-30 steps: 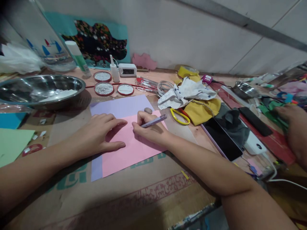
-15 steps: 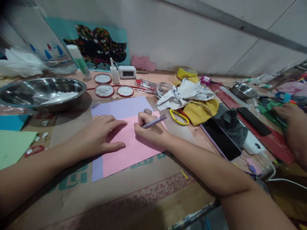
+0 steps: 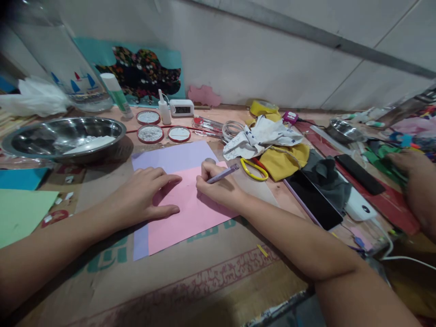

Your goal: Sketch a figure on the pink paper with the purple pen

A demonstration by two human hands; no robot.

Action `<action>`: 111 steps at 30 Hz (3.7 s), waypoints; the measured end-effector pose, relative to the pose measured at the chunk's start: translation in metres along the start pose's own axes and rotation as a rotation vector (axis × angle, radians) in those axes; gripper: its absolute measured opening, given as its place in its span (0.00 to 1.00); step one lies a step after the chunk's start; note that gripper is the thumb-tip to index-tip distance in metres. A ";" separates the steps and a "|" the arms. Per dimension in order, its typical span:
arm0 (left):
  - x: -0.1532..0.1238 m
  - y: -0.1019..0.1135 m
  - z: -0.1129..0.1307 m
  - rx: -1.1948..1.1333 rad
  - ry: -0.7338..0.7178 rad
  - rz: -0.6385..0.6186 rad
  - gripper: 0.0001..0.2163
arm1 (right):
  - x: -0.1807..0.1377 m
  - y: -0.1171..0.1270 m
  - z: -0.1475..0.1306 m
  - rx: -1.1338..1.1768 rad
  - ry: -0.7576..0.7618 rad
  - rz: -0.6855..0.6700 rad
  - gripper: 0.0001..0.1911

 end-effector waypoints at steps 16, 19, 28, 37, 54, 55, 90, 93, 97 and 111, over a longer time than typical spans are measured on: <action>-0.001 0.004 0.004 -0.013 -0.055 0.051 0.26 | 0.036 0.041 0.012 -0.065 0.178 0.215 0.09; -0.004 0.006 0.017 -0.021 -0.180 0.090 0.16 | 0.044 0.033 0.036 -0.163 0.195 0.196 0.09; -0.005 0.004 0.011 -0.088 -0.120 0.101 0.22 | 0.027 0.022 0.004 -0.146 0.237 -0.023 0.04; -0.003 -0.005 -0.002 -0.050 -0.054 0.092 0.36 | -0.018 -0.012 -0.031 -0.256 0.451 -0.427 0.10; -0.002 -0.005 0.000 -0.022 -0.053 0.076 0.37 | -0.023 -0.011 -0.037 -0.588 0.542 -0.505 0.15; -0.002 -0.005 0.000 -0.019 -0.053 0.075 0.37 | -0.022 -0.010 -0.037 -0.595 0.530 -0.505 0.15; -0.002 -0.005 0.000 -0.011 -0.049 0.077 0.37 | -0.024 -0.009 -0.041 -0.568 0.626 -0.450 0.17; -0.002 -0.005 -0.001 -0.015 -0.045 0.081 0.36 | -0.024 -0.010 -0.038 -0.587 0.638 -0.459 0.16; -0.001 -0.006 -0.001 -0.023 -0.044 0.085 0.36 | -0.023 -0.007 -0.038 -0.597 0.645 -0.454 0.16; -0.002 -0.004 -0.001 -0.042 -0.045 0.098 0.35 | -0.025 -0.008 -0.039 -0.572 0.632 -0.464 0.17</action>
Point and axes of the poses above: each hand's wrist, its own x-axis towards the middle knuckle, its own y-axis out of the back of the hand, z = x × y, the point moved 8 cm from there along x, towards the middle knuckle, and after that the axes turned 15 degrees about z, right-handed, at the moved point
